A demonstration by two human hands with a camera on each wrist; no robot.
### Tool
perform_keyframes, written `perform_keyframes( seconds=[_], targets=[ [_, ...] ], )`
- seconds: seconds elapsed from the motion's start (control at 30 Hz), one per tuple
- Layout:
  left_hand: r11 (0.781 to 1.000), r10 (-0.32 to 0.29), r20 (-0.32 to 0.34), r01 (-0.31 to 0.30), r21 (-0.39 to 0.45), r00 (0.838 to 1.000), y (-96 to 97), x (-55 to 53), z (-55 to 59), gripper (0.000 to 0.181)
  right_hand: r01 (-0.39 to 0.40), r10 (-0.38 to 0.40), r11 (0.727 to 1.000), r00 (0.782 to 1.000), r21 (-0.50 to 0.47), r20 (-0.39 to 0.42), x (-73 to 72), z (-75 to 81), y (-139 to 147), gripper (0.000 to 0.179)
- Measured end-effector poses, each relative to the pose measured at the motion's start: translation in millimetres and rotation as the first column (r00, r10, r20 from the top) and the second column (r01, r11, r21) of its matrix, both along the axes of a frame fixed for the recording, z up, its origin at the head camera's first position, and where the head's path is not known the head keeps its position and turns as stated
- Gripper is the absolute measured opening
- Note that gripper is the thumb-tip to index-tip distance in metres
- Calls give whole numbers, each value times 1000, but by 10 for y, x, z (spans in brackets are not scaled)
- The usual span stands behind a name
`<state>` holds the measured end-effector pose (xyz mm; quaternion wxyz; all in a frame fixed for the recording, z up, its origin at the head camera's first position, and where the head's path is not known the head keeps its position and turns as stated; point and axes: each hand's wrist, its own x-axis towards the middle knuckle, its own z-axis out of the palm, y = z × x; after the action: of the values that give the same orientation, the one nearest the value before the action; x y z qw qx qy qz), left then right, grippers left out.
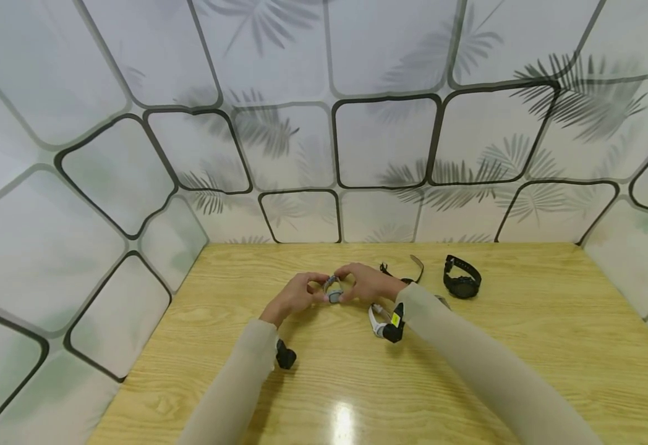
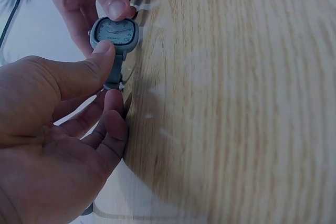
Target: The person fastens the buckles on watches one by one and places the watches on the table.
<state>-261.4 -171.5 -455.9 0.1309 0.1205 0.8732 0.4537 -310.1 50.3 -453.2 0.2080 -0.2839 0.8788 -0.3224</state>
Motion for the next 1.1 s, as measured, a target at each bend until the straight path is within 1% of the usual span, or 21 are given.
perform_keyframes(
  seconds=[0.13, 0.33, 0.43, 0.63, 0.87, 1.1],
  targets=[
    [1000, 5, -10, -5, 1, 1000, 14, 15, 11, 49, -1, 1, 1000, 1000, -6, -11, 26, 17, -5, 66],
    [1000, 13, -12, -13, 8, 1000, 27, 37, 41, 50, 8, -8, 1000, 1000, -5, -5, 58, 50, -13, 66],
    [1000, 14, -14, -14, 7, 1000, 24, 38, 38, 50, 9, -9, 1000, 1000, -9, -3, 64, 59, -11, 66],
    [1000, 15, -9, -15, 9, 1000, 20, 24, 14, 50, 3, -3, 1000, 1000, -6, -9, 63, 54, -12, 66],
    [1000, 5, -13, -5, -5, 1000, 15, 7, -10, 50, 11, -11, 1000, 1000, 14, 11, 46, 39, -21, 65],
    [1000, -6, -6, 6, -8, 1000, 12, 17, 13, 50, 4, -4, 1000, 1000, 29, 5, 30, 39, -20, 65]
  ],
)
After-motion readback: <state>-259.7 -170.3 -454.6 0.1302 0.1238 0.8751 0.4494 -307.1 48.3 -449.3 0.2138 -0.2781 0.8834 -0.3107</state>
